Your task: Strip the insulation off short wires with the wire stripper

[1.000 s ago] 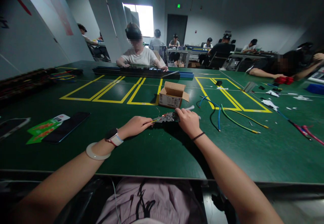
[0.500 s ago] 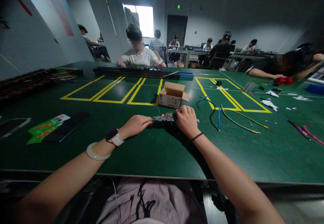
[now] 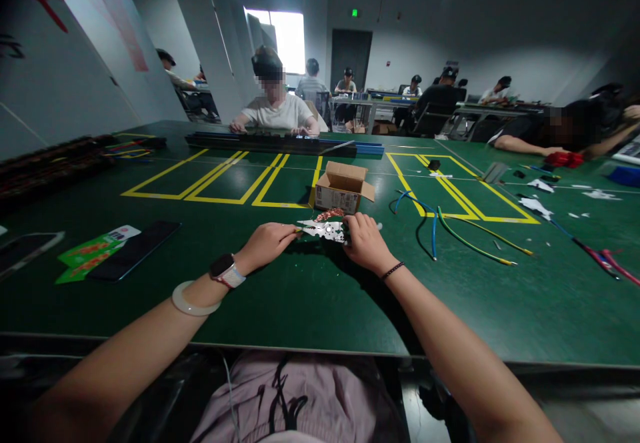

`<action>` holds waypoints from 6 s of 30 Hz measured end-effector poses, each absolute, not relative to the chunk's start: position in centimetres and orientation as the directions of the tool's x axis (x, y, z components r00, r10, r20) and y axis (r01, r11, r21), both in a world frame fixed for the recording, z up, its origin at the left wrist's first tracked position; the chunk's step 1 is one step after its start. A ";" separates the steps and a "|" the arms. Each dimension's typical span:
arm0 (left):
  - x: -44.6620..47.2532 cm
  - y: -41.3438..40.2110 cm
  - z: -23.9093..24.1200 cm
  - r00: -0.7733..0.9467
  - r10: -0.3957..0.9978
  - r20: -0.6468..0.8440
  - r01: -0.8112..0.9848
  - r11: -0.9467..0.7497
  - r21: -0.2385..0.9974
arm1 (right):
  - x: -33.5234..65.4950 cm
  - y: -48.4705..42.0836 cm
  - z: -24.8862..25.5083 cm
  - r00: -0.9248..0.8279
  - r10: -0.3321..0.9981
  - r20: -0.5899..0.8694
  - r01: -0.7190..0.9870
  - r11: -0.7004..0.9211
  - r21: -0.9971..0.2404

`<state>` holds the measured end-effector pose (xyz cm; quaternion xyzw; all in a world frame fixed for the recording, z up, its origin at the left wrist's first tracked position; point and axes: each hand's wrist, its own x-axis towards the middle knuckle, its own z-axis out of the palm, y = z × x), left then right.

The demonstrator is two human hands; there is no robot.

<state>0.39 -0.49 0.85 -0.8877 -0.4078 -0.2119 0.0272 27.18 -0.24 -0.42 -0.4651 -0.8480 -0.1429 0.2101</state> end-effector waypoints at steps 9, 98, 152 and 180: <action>0.4 -0.6 1.1 0.592 0.692 0.413 0.728 -0.679 0.094 | 27.1 -0.5 0.3 -0.461 0.716 0.525 0.870 0.482 0.106; 0.4 -0.2 0.6 0.543 0.750 0.378 0.777 -0.619 0.113 | 27.6 -0.2 0.4 -0.455 0.710 0.538 0.874 0.471 0.118; 1.3 -0.2 0.0 0.525 0.756 0.390 0.736 -0.634 0.239 | 26.5 0.0 -0.4 -0.373 0.870 0.323 0.913 0.406 -0.039; 1.3 -0.3 -0.1 0.360 0.904 0.231 0.637 -0.420 0.647 | 25.1 -1.4 0.2 -0.371 0.888 0.273 0.927 0.338 0.162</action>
